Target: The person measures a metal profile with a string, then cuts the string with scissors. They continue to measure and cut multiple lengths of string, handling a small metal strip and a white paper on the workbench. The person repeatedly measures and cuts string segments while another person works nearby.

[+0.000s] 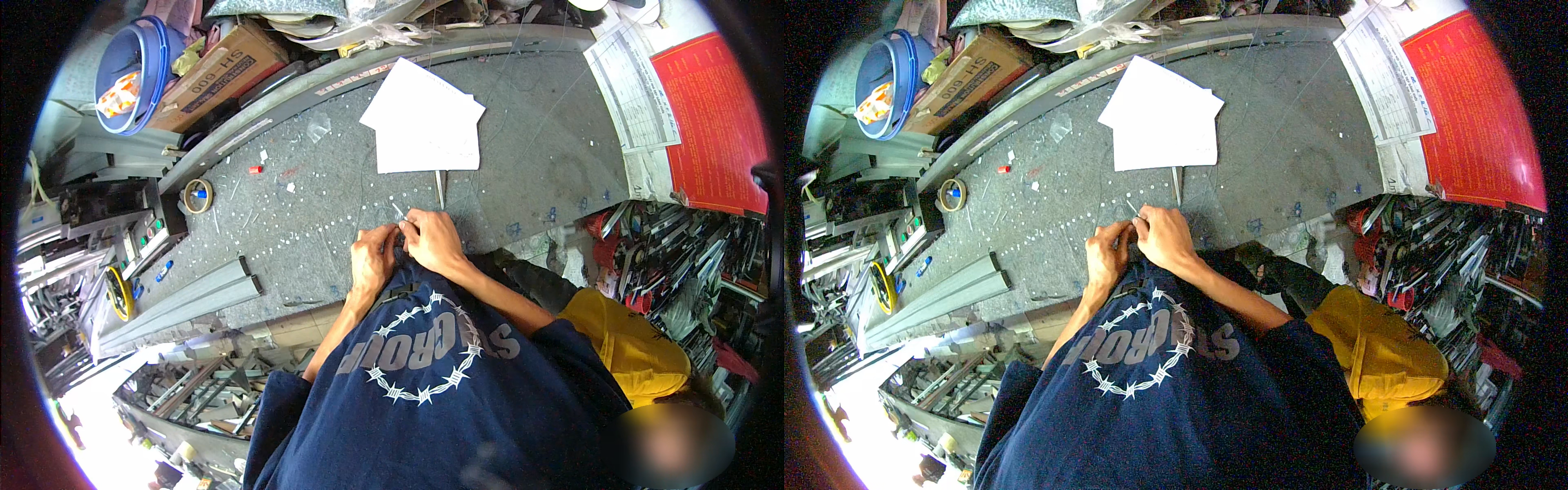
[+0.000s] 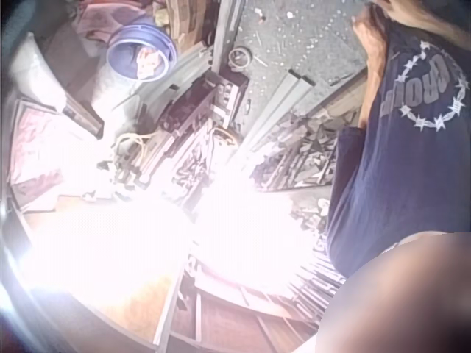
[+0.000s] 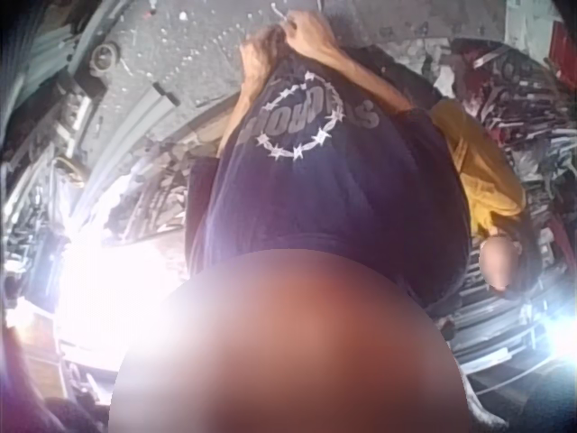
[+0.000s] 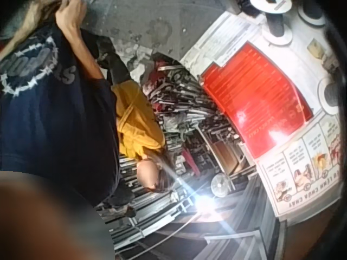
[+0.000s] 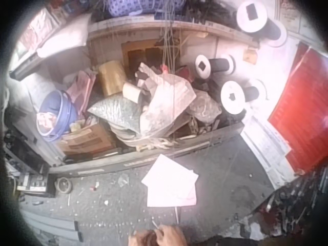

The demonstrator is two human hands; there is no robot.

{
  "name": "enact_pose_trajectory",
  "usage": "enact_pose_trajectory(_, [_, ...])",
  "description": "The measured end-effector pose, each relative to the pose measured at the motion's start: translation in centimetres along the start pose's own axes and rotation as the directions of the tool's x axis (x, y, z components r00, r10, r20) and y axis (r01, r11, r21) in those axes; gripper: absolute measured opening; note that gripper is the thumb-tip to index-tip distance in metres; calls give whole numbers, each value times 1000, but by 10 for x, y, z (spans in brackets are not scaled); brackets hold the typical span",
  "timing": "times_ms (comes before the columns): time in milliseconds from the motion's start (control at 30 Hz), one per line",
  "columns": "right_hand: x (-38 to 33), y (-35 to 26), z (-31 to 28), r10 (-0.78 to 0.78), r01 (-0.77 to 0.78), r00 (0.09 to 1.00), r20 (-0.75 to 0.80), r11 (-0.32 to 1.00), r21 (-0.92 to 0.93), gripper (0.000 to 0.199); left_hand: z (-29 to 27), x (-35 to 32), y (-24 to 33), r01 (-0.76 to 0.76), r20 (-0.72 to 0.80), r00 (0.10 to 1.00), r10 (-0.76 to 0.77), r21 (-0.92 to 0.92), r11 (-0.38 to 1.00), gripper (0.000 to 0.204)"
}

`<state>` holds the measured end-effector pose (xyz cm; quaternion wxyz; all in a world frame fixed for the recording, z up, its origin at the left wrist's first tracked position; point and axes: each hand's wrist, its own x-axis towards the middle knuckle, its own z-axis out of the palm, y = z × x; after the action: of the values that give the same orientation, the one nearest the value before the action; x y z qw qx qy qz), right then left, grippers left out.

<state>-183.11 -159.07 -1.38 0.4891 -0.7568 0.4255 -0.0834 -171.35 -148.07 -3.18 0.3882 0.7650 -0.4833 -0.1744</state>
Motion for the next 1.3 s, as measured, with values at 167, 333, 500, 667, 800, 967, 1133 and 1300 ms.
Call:
enact_pose_trajectory(167, [-30,-24,-30,-48,32,971,-236,997,-72,19,3,-1,-7,77,-94,993,-70,72,994,10])
enact_pose_trajectory(333, [-49,-41,-116,31,49,874,-485,987,150,21,-7,-6,-19,356,-7,932,-364,-188,915,13])
enact_pose_trajectory(500, [-29,-41,-113,77,-46,950,-301,993,108,22,-7,-2,-27,490,185,868,-461,-473,733,20])
enact_pose_trajectory(667, [2,-20,-79,-124,114,985,-117,990,-86,20,-15,-4,-38,483,275,875,-399,-558,675,21])
enact_pose_trajectory(800, [39,-14,-52,-143,171,983,117,943,-285,20,-18,-3,-42,492,304,871,-387,-535,687,21])
enact_pose_trajectory(967, [69,-29,-18,-552,422,787,-275,807,-412,26,-18,-2,-41,440,279,898,-340,-599,669,19])
enact_pose_trajectory(1133, [48,-14,-15,-225,195,926,302,973,128,42,-17,-5,-41,498,281,867,-412,-530,686,19])
enact_pose_trajectory(1300, [36,0,4,-112,26,947,302,961,275,34,-17,-7,-37,475,277,879,-387,-561,677,21])
